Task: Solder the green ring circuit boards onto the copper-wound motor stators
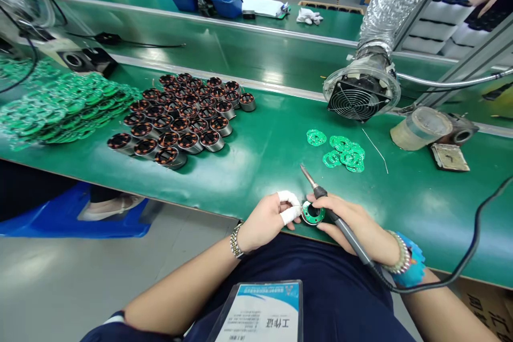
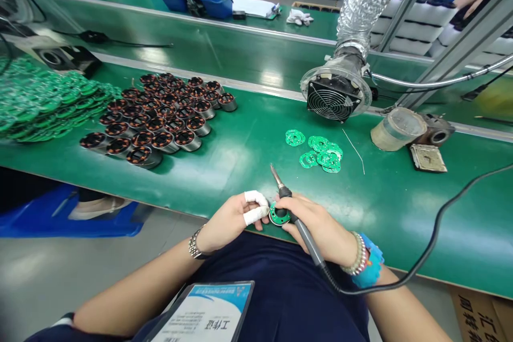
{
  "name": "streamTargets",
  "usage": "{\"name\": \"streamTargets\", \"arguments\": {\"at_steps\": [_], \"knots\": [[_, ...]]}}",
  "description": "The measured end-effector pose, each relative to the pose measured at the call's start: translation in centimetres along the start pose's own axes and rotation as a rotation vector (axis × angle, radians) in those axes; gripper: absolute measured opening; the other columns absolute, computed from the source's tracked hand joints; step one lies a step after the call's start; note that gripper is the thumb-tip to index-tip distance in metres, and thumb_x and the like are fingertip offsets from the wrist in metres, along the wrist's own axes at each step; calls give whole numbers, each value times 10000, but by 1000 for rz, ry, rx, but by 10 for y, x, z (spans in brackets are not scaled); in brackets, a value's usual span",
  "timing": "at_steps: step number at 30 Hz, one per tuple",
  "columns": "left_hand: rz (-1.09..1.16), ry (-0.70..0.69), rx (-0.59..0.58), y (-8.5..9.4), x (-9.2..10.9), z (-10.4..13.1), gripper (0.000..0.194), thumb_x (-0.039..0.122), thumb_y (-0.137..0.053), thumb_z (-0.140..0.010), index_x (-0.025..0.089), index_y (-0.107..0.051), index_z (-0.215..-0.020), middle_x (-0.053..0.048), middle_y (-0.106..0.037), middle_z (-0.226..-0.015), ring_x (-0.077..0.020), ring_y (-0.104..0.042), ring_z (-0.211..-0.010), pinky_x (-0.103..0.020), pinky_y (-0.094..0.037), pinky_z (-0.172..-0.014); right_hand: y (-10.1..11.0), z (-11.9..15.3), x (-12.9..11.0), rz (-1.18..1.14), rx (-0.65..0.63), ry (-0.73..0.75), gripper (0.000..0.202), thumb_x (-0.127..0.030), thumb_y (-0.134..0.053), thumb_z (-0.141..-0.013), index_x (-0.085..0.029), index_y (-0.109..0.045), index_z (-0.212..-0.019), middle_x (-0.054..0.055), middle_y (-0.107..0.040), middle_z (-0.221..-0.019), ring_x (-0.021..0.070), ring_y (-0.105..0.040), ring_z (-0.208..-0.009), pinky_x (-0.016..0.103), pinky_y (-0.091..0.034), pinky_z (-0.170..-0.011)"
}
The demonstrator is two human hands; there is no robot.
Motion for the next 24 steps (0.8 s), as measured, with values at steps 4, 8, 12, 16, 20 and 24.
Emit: {"name": "streamTargets", "arguments": {"at_steps": [4,8,12,16,20,24], "knots": [[-260,-122,6,-2,-3,10,214,288,-625,-738,160,-531,-882,0,-585,-733,-105,-531,-614,-211,-429,-553,-7,3,1,44,99,-75,349,-150,-557,-822,-194,-457,-1154,87,-615,-1047,176,-608,-924,300,-525,-789],[-607,-247,62,1,-6,17,61,221,-576,-775,164,-600,-780,21,-538,-606,-94,-449,-530,-217,-383,-533,-18,13,-2,114,230,-112,359,-163,-578,-811,-189,-459,-1148,101,-612,-1059,203,-593,-983,332,-517,-836],[-469,-323,137,5,1,15,105,235,-581,-779,158,-641,-739,-13,-584,-683,-110,-507,-603,-228,-412,-583,-24,17,-4,155,293,-117,360,-160,-563,-816,-191,-454,-1158,103,-616,-1060,218,-584,-1022,358,-516,-857],[-66,-148,51,-5,6,5,130,275,-625,-735,147,-642,-736,-13,-586,-704,-98,-496,-586,-213,-412,-540,-23,15,-7,151,330,-91,383,-172,-578,-804,-182,-453,-1166,112,-613,-1067,228,-578,-1025,376,-513,-853],[122,-6,-6,-15,8,-2,201,327,-663,-682,134,-606,-690,26,-517,-600,-64,-395,-483,-188,-333,-442,-15,8,-12,115,375,-48,288,-127,-548,-811,-185,-511,-1091,95,-625,-976,213,-575,-935,368,-513,-789],[112,-41,1,-15,13,-2,208,304,-688,-646,131,-573,-637,29,-519,-591,-71,-416,-518,-197,-352,-494,-9,-3,-17,96,361,19,222,-68,-492,-818,-186,-543,-999,69,-599,-863,182,-547,-829,331,-501,-717]]}}
Point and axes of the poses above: each hand's wrist, its own z-axis away from the middle knuckle, its own y-axis out of the back of the hand, x = y × z, the point moved 2 cm from there along -z, towards the middle knuckle
